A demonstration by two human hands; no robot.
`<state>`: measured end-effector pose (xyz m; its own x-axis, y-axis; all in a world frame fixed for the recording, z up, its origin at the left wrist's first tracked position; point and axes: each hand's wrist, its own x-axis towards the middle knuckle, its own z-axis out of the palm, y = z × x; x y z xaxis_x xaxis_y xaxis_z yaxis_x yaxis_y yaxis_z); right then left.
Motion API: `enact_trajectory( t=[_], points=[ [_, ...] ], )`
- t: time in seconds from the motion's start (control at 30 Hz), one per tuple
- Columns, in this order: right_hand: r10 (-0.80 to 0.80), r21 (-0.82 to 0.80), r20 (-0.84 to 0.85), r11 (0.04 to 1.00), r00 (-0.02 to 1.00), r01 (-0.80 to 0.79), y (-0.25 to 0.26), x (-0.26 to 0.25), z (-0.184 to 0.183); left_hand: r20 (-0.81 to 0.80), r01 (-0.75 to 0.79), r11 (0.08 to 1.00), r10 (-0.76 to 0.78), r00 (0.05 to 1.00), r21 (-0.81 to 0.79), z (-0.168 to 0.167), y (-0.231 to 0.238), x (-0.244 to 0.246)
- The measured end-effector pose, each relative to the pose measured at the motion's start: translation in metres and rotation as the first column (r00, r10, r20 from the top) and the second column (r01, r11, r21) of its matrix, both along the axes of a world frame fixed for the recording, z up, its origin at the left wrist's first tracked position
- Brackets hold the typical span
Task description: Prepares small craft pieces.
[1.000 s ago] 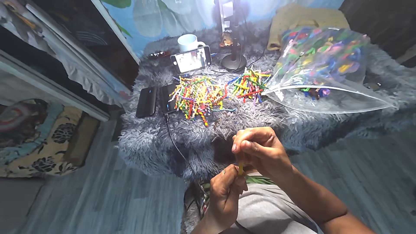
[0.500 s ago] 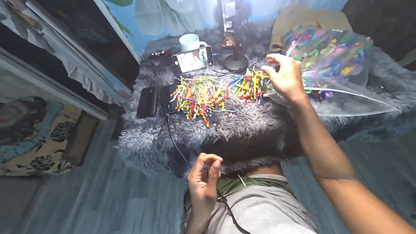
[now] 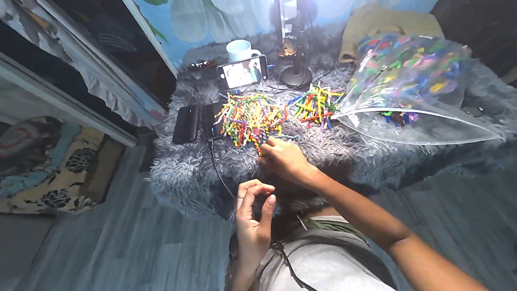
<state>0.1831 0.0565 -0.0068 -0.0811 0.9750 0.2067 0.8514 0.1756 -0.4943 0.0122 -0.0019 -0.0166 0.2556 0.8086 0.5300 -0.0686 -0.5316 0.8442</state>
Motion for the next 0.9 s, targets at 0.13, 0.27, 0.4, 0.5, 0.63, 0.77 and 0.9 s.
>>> enact_trajectory(
  t=[0.13, 0.27, 0.4, 0.5, 0.63, 0.77, 0.9],
  points=[
    [-0.062, 0.029, 0.026, 0.998, 0.998, 0.061, -0.001, 0.003, 0.004, 0.005, -0.004, 1.000, 0.004, 1.000, -0.018, -0.004, 0.002, -0.004],
    [-0.182, 0.142, 0.087, 0.975, 0.979, 0.169, -0.014, 0.011, 0.018, -0.013, -0.058, 0.998, 0.058, 0.998, 0.020, -0.005, 0.005, -0.006],
    [-0.217, 0.348, 0.194, 0.927, 0.957, 0.140, -0.041, 0.011, 0.032, -0.153, -0.278, 0.903, 0.341, 0.927, 0.328, 0.000, 0.007, -0.003],
    [-0.014, 0.463, 0.219, 0.881, 0.976, -0.092, -0.071, 0.006, 0.040, -0.258, -0.315, 0.792, 0.500, 0.827, 0.523, 0.010, 0.005, 0.000],
    [0.156, 0.540, 0.180, 0.810, 0.971, -0.231, -0.097, 0.005, 0.053, -0.340, -0.237, 0.825, 0.448, 0.826, 0.513, 0.018, -0.002, 0.001],
    [0.214, 0.541, 0.049, 0.815, 0.976, -0.206, -0.101, 0.009, 0.053, -0.286, -0.169, 0.907, 0.292, 0.913, 0.386, 0.018, -0.007, 0.003],
    [0.222, 0.547, -0.134, 0.829, 0.966, -0.114, -0.103, 0.001, 0.047, -0.238, -0.184, 0.915, 0.280, 0.930, 0.358, 0.021, -0.010, 0.005]
  ],
)
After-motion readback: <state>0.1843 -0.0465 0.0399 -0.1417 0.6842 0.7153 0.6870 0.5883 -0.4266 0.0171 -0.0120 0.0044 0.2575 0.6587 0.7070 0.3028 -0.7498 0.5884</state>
